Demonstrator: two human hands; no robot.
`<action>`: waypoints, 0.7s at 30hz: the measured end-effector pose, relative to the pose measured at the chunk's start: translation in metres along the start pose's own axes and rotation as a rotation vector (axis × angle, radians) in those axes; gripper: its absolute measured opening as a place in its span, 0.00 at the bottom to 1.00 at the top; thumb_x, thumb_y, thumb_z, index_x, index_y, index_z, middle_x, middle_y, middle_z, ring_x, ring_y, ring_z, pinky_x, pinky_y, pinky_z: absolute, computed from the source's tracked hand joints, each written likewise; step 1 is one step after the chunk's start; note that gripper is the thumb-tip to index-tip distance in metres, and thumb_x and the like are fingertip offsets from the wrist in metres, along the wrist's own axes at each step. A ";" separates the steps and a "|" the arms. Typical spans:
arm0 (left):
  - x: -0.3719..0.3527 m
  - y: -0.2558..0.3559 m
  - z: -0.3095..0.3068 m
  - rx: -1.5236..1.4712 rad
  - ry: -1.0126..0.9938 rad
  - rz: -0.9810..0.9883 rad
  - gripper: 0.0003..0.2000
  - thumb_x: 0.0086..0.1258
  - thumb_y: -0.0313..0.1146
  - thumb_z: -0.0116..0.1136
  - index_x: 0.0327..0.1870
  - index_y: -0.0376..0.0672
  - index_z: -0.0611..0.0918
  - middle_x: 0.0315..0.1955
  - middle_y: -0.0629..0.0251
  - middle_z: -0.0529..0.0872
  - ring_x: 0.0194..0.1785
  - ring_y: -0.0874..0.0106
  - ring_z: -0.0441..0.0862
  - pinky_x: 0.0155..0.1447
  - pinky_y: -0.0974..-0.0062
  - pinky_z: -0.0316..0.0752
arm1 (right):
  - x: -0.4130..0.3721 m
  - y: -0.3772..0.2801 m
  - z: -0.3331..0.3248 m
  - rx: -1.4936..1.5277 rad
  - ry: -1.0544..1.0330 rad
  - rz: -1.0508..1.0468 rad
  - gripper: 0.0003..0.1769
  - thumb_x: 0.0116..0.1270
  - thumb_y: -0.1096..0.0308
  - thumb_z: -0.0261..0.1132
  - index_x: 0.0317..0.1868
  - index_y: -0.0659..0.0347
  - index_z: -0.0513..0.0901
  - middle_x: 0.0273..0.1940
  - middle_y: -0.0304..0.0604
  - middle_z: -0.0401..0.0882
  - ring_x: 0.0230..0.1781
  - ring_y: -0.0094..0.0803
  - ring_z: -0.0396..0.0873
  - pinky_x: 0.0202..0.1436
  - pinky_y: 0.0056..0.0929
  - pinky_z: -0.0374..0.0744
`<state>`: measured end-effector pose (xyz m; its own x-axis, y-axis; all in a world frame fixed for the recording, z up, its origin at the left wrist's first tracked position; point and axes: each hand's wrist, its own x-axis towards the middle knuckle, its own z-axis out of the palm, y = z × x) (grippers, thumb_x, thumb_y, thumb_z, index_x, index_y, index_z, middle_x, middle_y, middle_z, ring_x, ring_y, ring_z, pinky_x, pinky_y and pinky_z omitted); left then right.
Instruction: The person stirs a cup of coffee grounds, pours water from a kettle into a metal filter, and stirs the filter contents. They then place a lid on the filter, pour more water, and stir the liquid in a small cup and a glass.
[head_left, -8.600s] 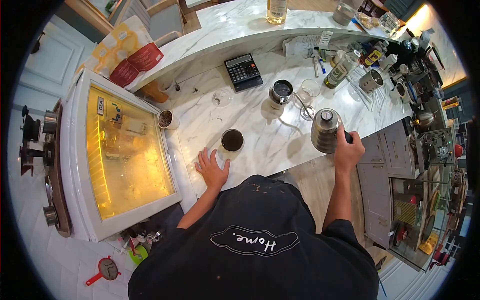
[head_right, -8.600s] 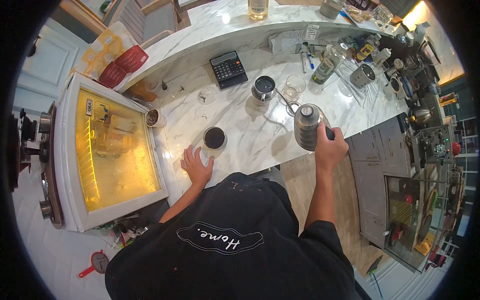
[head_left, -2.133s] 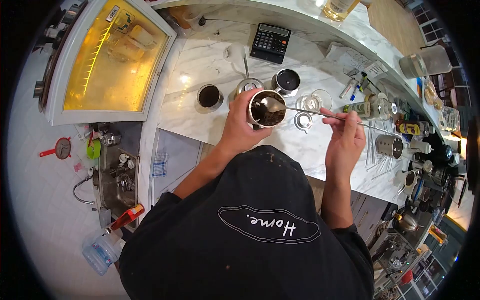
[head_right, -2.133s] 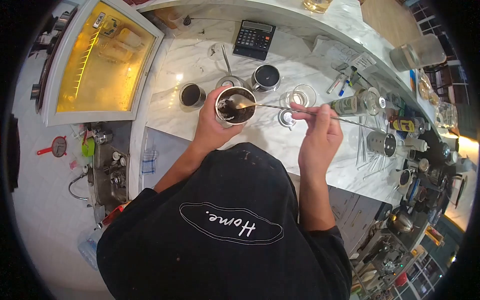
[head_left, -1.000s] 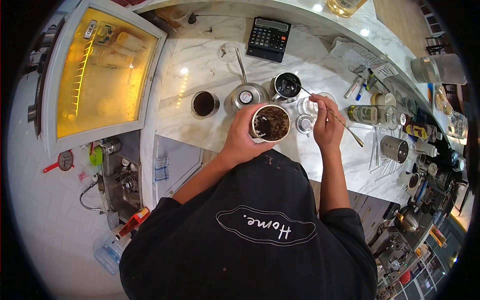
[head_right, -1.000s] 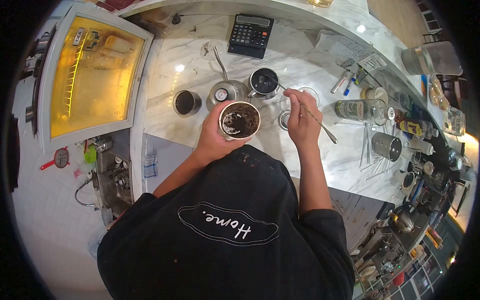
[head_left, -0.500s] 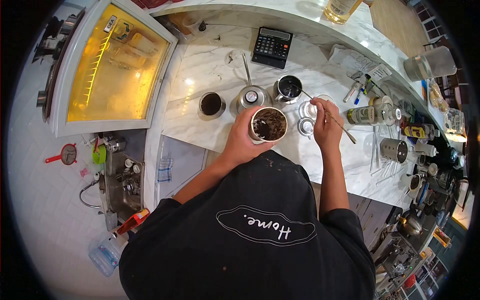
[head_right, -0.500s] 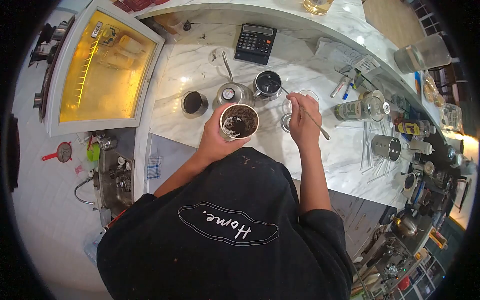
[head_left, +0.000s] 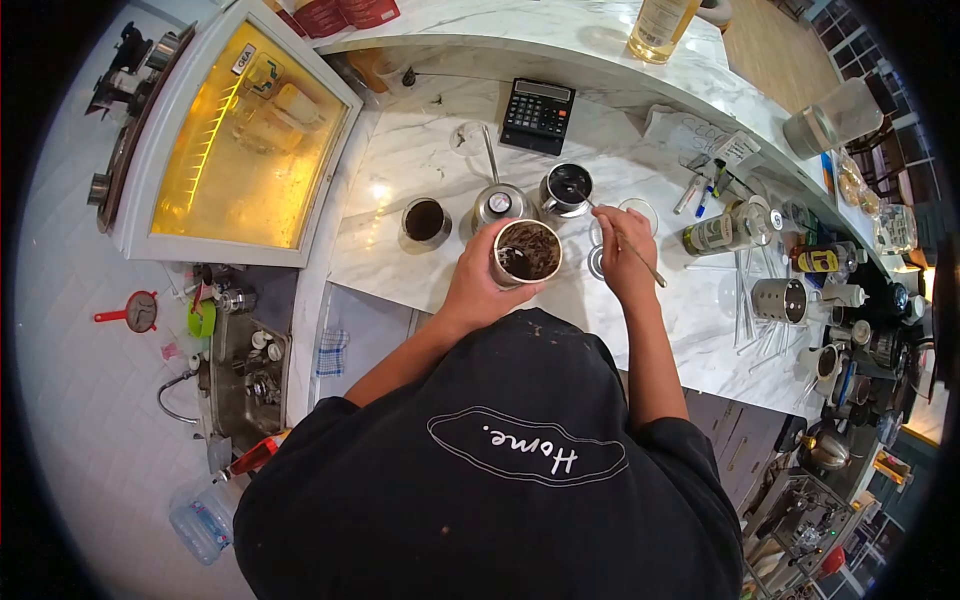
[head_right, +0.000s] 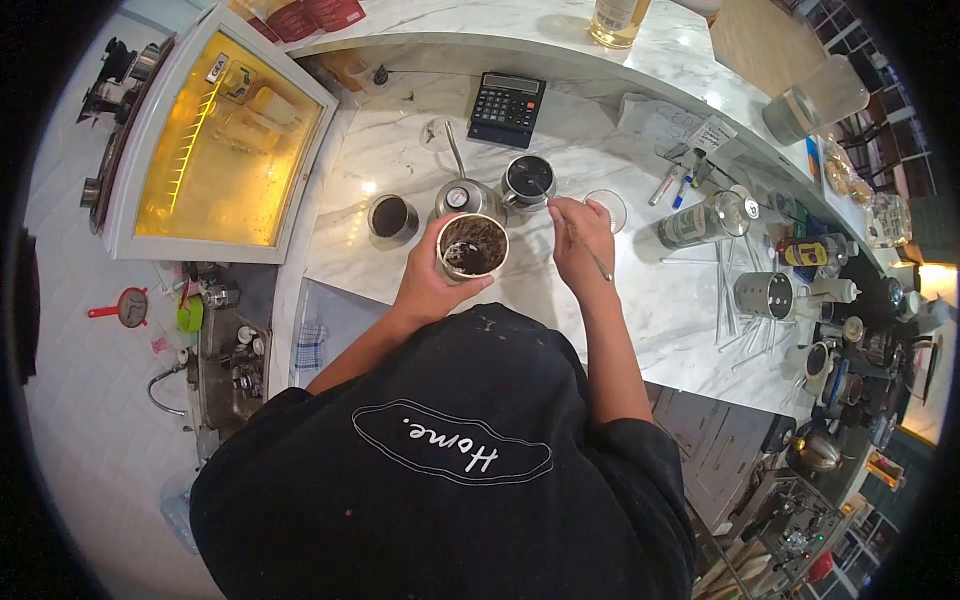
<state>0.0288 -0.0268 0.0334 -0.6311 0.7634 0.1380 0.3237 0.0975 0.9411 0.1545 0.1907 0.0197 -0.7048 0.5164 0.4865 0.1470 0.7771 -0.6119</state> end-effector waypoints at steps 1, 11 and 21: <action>0.000 0.000 0.000 0.006 0.000 -0.001 0.43 0.50 0.35 0.84 0.70 0.42 0.73 0.61 0.54 0.83 0.65 0.55 0.81 0.70 0.59 0.74 | 0.001 0.001 0.003 -0.002 -0.014 -0.019 0.06 0.78 0.71 0.63 0.48 0.59 0.87 0.44 0.44 0.90 0.44 0.45 0.87 0.66 0.47 0.77; -0.004 -0.002 -0.001 -0.009 0.063 -0.005 0.43 0.51 0.34 0.84 0.70 0.41 0.73 0.60 0.54 0.83 0.65 0.57 0.81 0.69 0.61 0.75 | 0.001 -0.004 0.002 -0.062 -0.009 -0.084 0.06 0.76 0.71 0.65 0.46 0.59 0.88 0.48 0.47 0.90 0.51 0.42 0.87 0.65 0.44 0.76; -0.007 -0.005 -0.003 0.008 0.079 0.022 0.42 0.50 0.29 0.85 0.68 0.42 0.74 0.60 0.56 0.82 0.65 0.58 0.81 0.68 0.62 0.75 | 0.003 -0.001 -0.005 -0.071 0.004 -0.092 0.05 0.74 0.71 0.67 0.45 0.59 0.89 0.45 0.42 0.90 0.57 0.40 0.85 0.62 0.44 0.74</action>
<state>0.0297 -0.0343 0.0287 -0.6772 0.7128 0.1824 0.3432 0.0867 0.9353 0.1559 0.1929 0.0254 -0.7147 0.4433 0.5410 0.1309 0.8446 -0.5191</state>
